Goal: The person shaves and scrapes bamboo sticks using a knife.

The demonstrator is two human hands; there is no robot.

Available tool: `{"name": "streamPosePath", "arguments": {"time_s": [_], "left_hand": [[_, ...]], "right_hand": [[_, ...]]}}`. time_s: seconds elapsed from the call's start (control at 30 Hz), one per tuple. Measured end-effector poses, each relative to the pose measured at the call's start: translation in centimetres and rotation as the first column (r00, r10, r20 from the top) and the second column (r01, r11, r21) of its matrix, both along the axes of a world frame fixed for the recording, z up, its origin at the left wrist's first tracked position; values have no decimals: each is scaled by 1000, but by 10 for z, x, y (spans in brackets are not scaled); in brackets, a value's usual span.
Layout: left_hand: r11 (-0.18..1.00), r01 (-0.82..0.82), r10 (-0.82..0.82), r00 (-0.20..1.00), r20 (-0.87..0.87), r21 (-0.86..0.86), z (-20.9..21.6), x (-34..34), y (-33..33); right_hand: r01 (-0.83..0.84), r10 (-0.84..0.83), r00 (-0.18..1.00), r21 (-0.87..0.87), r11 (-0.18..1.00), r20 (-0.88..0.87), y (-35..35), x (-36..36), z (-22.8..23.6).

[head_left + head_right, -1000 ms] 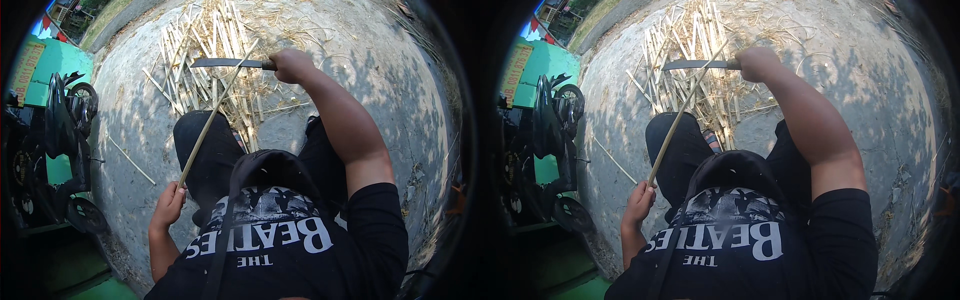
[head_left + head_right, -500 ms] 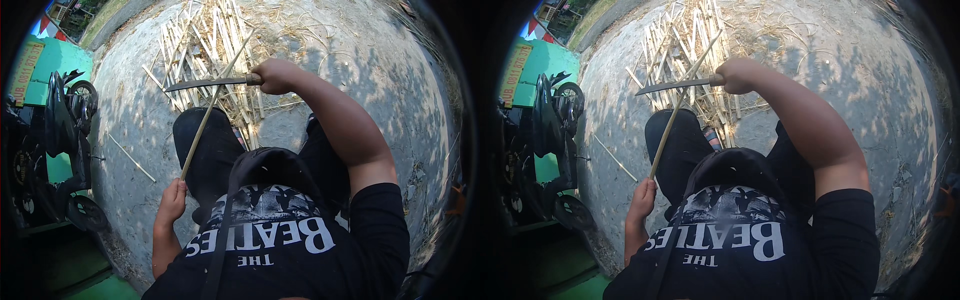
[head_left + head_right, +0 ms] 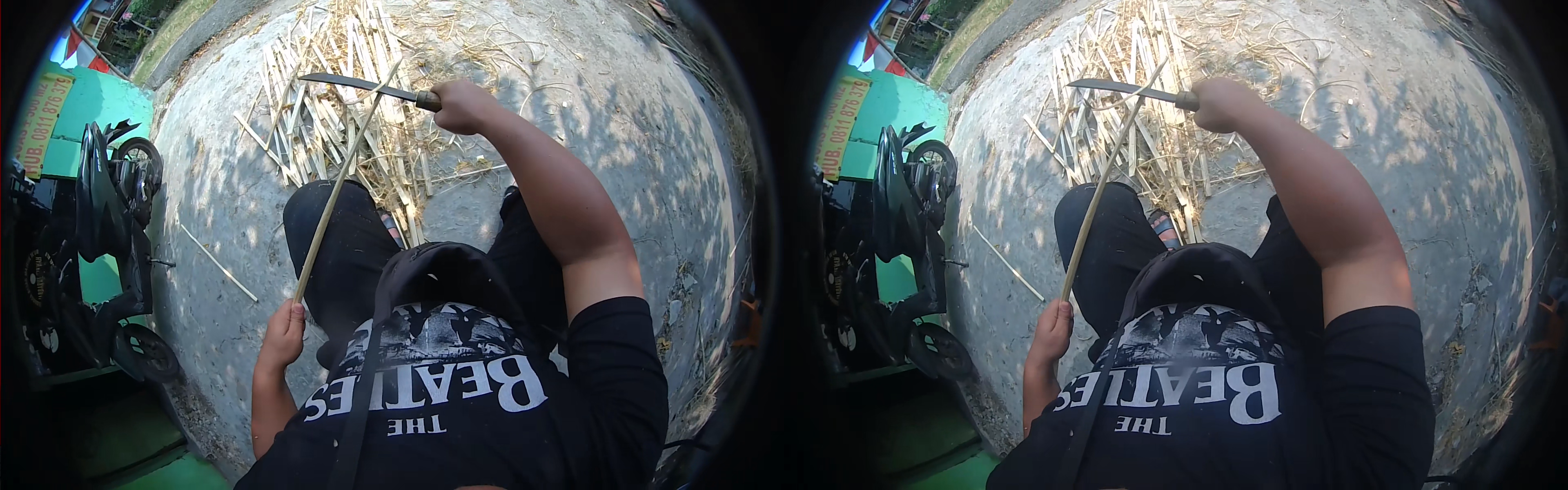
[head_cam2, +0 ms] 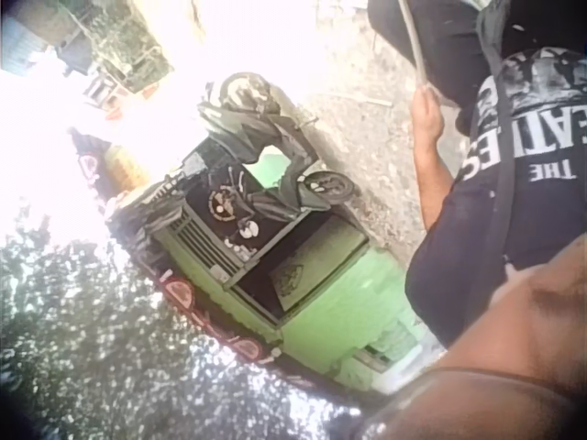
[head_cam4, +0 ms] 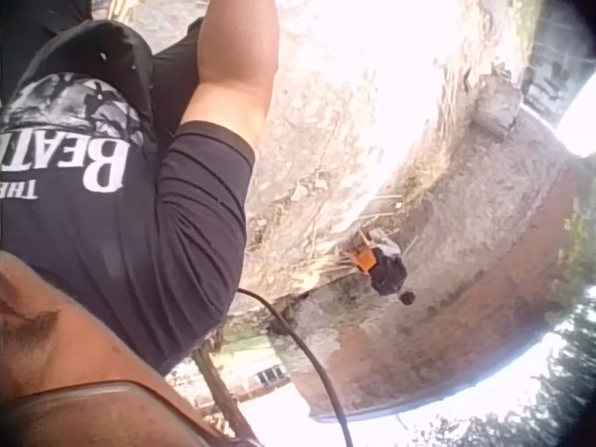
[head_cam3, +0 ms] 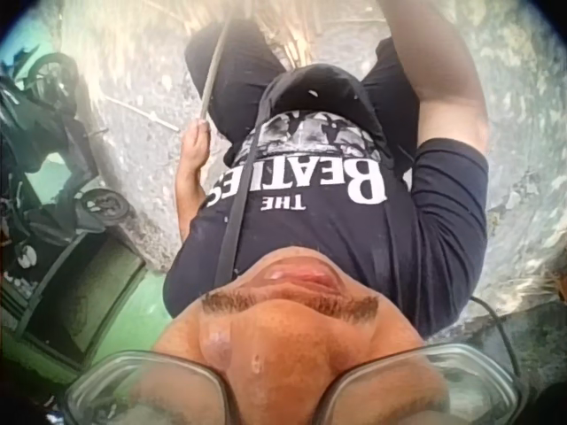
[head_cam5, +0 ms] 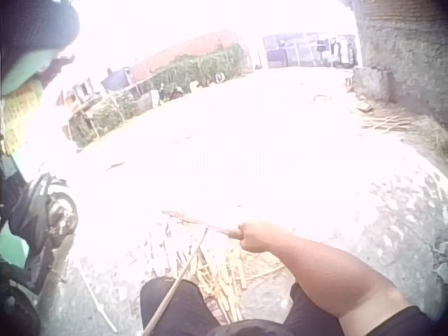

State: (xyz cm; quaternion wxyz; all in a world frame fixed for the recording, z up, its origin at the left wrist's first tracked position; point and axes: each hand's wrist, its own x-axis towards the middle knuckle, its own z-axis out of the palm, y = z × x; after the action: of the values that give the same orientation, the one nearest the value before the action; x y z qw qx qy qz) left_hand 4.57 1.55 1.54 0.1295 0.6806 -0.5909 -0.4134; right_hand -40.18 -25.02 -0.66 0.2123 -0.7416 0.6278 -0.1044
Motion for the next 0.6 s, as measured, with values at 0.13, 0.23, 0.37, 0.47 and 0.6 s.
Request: {"name": "streamPosePath", "arguments": {"time_s": [0.13,0.23,0.37,0.47,0.6], "left_hand": [[999,-32,33,998,-62,12,-1,-10,-6],[997,-67,71,994,-78,43,-1,-8,-8],[999,-21,20,999,-32,-35,-1,13,7],[982,125,-98,977,188,-141,18,7,5],[1000,17,-16,996,91,-11,11,17,7]], "right_hand": [[-211,207,975,41,977,85,14,11,-1],[-374,347,921,-153,915,-177,35,38,17],[-252,211,966,-357,900,-150,10,6,-3],[18,-36,985,-112,994,-169,-5,-24,-7],[36,-37,999,-31,999,-35,9,-2,11]]}}
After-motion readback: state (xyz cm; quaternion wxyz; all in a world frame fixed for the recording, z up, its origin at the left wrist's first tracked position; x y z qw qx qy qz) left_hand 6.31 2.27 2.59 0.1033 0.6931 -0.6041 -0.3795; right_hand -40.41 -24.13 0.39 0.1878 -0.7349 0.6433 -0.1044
